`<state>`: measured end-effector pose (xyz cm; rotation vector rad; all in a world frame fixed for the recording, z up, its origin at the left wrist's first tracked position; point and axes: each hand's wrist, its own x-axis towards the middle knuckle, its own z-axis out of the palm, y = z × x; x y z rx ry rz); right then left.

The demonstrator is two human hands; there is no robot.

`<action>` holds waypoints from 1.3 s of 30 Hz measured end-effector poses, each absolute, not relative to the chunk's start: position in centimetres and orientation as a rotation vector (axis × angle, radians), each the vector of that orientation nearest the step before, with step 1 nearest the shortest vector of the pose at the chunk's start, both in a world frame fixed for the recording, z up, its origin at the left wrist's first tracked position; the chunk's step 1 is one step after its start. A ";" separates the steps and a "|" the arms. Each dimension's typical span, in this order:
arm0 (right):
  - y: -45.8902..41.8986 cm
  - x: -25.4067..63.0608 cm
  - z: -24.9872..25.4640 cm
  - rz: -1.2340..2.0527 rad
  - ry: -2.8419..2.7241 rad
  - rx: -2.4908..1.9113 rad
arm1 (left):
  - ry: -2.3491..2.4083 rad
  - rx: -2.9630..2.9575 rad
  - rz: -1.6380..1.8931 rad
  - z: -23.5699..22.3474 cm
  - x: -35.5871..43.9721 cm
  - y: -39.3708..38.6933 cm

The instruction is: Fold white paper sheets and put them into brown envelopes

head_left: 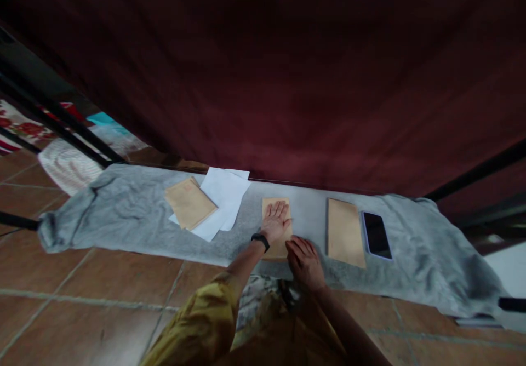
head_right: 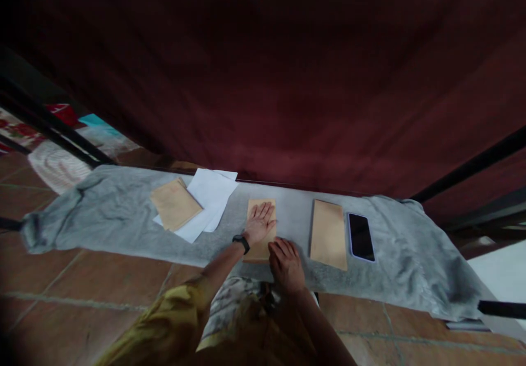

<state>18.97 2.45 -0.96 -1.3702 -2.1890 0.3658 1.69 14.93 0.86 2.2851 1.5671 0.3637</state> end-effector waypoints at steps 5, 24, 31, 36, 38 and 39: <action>2.5 19.0 -0.9 0.366 -2.206 -1.395 | 1.430 2.367 0.359 0.4 0.9 14.4; 2.9 20.0 -2.2 0.301 -2.189 -1.298 | 1.147 2.667 0.382 0.6 -2.7 3.0; 8.0 17.6 -1.8 0.344 -2.435 -1.161 | 1.159 2.683 0.348 0.5 -2.8 2.4; 12.5 14.4 -1.2 0.200 -2.700 -1.219 | 1.188 2.686 0.355 -0.2 -2.5 2.7; 14.0 13.5 -1.3 0.135 -2.722 -1.272 | 1.170 2.679 0.371 -0.3 -2.6 2.6; 14.6 13.2 -1.4 0.110 -2.720 -1.299 | 1.158 2.676 0.381 -0.3 -2.7 2.6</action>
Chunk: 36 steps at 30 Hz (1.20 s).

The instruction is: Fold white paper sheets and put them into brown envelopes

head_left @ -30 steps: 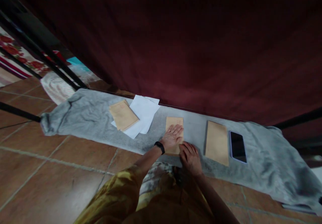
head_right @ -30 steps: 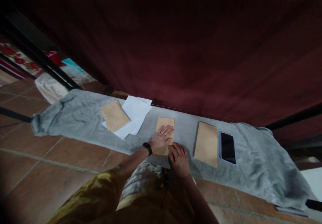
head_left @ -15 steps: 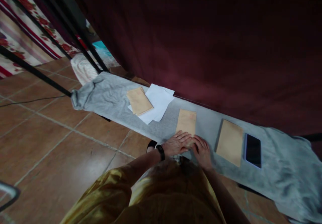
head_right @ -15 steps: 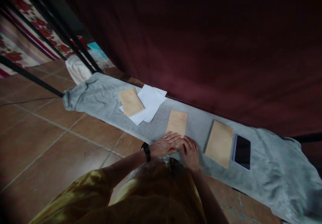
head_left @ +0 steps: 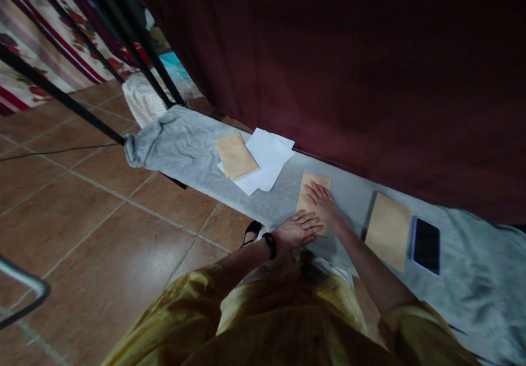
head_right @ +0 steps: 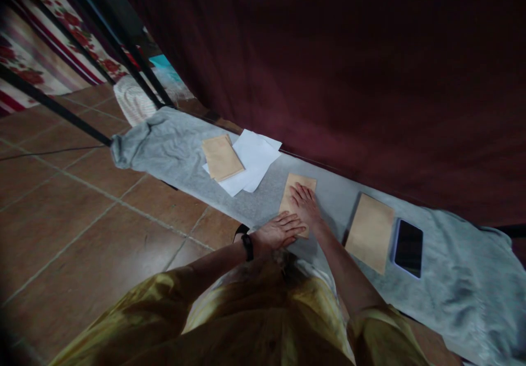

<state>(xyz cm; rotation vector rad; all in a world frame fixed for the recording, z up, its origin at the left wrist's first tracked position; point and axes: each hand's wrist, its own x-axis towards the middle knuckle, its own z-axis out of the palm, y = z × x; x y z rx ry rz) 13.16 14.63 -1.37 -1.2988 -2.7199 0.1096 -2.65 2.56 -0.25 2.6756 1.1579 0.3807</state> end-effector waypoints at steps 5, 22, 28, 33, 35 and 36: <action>16.3 11.6 -1.9 0.053 -2.607 -1.446 | 1.134 2.640 0.397 0.2 -2.8 2.4; 4.8 19.6 -1.4 0.394 -2.440 -1.226 | 1.254 2.305 0.659 -0.1 -3.5 2.5; -0.2 18.8 -0.8 0.310 -2.432 -1.231 | 1.370 2.329 0.622 0.0 -3.0 1.8; -2.1 17.0 -1.1 0.241 -2.444 -1.310 | 1.580 2.233 0.699 -0.2 -2.8 1.3; -2.2 16.6 -1.3 0.213 -2.428 -1.326 | 1.718 2.112 0.762 -0.3 -2.8 1.2; -2.2 16.5 -1.3 0.203 -2.416 -1.330 | 1.765 2.050 0.785 -0.3 -2.8 1.2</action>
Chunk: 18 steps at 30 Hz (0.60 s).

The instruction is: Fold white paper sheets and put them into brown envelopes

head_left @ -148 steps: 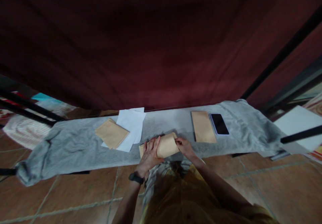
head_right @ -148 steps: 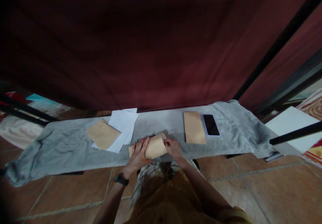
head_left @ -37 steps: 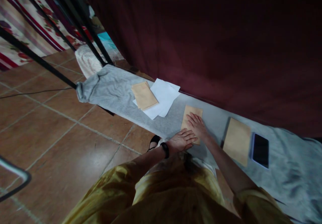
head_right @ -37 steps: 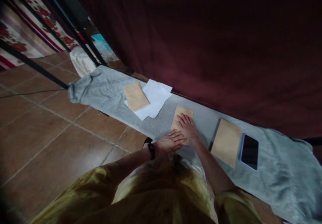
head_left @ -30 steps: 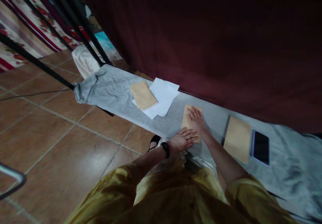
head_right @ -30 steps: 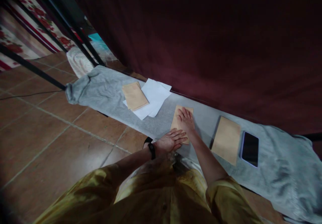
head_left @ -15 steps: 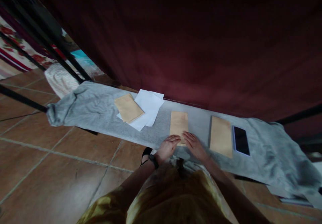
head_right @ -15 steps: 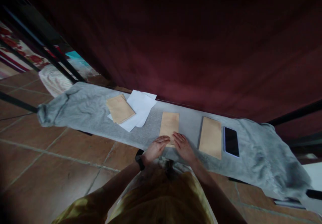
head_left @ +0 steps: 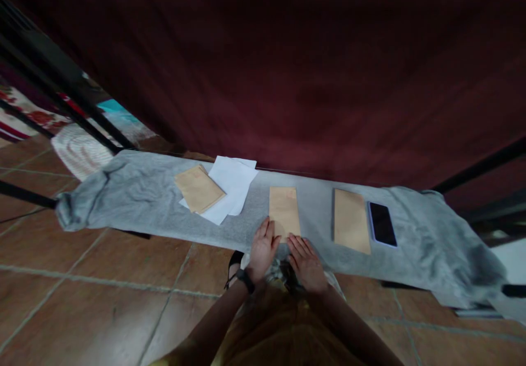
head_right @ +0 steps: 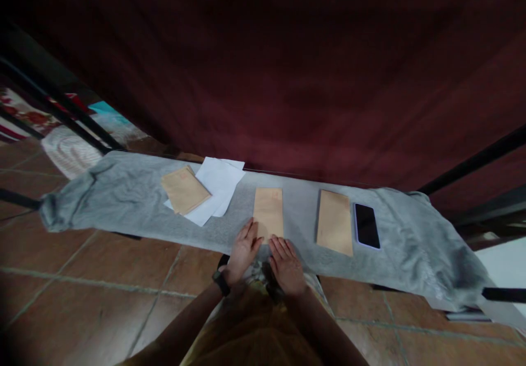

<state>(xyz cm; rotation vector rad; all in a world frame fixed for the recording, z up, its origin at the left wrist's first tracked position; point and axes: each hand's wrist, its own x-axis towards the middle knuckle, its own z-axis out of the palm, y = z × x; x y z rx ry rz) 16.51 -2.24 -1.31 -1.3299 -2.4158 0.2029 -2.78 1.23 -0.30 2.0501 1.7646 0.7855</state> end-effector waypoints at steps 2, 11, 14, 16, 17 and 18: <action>-2.2 16.3 -1.4 0.189 -2.380 -1.341 | 1.800 1.941 0.830 -0.3 -2.7 1.4; -1.9 14.7 -1.9 0.205 -2.271 -1.423 | 1.566 1.234 1.101 1.0 -1.6 3.6; -1.3 14.4 -1.1 0.203 -2.186 -1.444 | 1.303 1.053 1.150 2.6 -1.0 3.6; -0.6 14.6 -0.2 0.267 -2.103 -1.452 | 1.221 1.052 1.159 4.0 -0.6 3.3; -0.2 14.9 0.2 0.334 -2.040 -1.458 | 1.210 1.055 1.158 4.7 -0.4 3.2; 0.3 15.1 0.7 0.424 -1.952 -1.471 | 1.207 1.052 1.158 5.3 -0.2 3.1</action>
